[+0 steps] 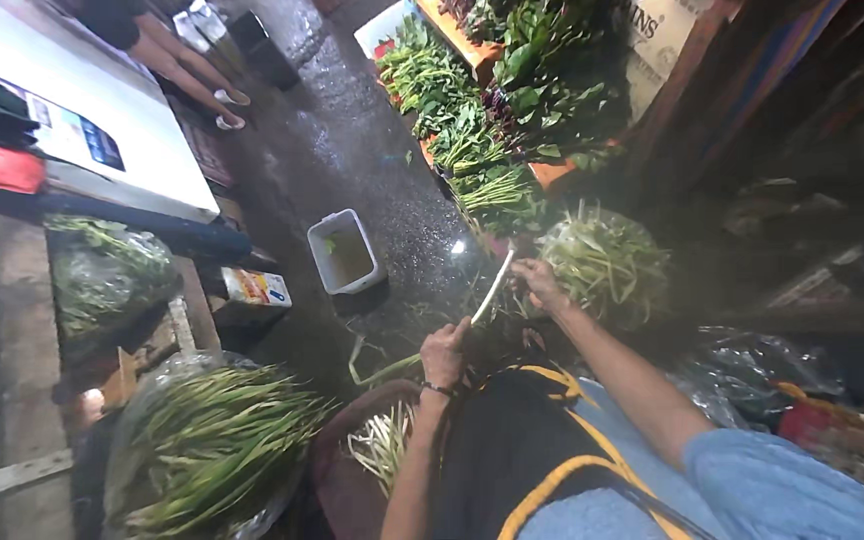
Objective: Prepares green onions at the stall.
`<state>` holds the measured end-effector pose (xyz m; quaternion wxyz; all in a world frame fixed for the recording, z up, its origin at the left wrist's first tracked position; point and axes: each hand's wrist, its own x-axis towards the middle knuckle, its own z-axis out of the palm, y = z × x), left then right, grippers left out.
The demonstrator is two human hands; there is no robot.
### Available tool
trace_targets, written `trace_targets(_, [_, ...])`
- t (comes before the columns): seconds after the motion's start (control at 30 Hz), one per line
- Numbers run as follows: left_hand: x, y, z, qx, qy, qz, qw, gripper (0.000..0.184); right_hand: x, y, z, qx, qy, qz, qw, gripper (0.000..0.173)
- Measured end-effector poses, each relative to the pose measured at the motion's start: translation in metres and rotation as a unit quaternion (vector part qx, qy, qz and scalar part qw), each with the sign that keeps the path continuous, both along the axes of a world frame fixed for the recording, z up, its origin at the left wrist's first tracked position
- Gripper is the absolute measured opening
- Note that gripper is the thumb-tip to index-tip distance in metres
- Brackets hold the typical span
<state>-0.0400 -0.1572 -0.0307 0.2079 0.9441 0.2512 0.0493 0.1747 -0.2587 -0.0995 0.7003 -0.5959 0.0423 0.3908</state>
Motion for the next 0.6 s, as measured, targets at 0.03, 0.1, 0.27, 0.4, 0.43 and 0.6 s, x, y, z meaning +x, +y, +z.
trace_targets(0.03, [0.0, -0.002, -0.001, -0.001, -0.001, -0.002, 1.0, 0.027, 0.0, 0.0, -0.002, -0.004, -0.003, 0.004, 1.0, 0.009])
trace_targets(0.1, [0.0, -0.005, 0.001, -0.039, 0.013, 0.004, 0.999, 0.028, 0.001, 0.0, -0.002, -0.038, -0.02, 0.026, 0.999, 0.01])
trace_targets(0.27, [-0.003, 0.01, 0.004, -0.295, -0.006, 0.1, 0.95, 0.027, 0.019, -0.007, -0.02, -0.19, -0.123, 0.128, 0.966, 0.025])
trace_targets(0.4, [-0.002, 0.024, -0.003, -0.516, -0.107, 0.183, 0.83, 0.022, 0.021, -0.011, -0.015, -0.1, 0.008, 0.096, 0.99, 0.023])
trace_targets(0.43, [0.0, 0.025, -0.002, -0.552, -0.112, 0.202, 0.801, 0.022, 0.017, -0.01, -0.009, -0.053, 0.034, 0.114, 0.992, 0.024])
trace_targets(0.6, [0.001, 0.029, -0.014, -0.536, -0.098, 0.192, 0.816, 0.021, -0.02, 0.011, 0.031, 0.066, 0.11, 0.163, 0.978, 0.018])
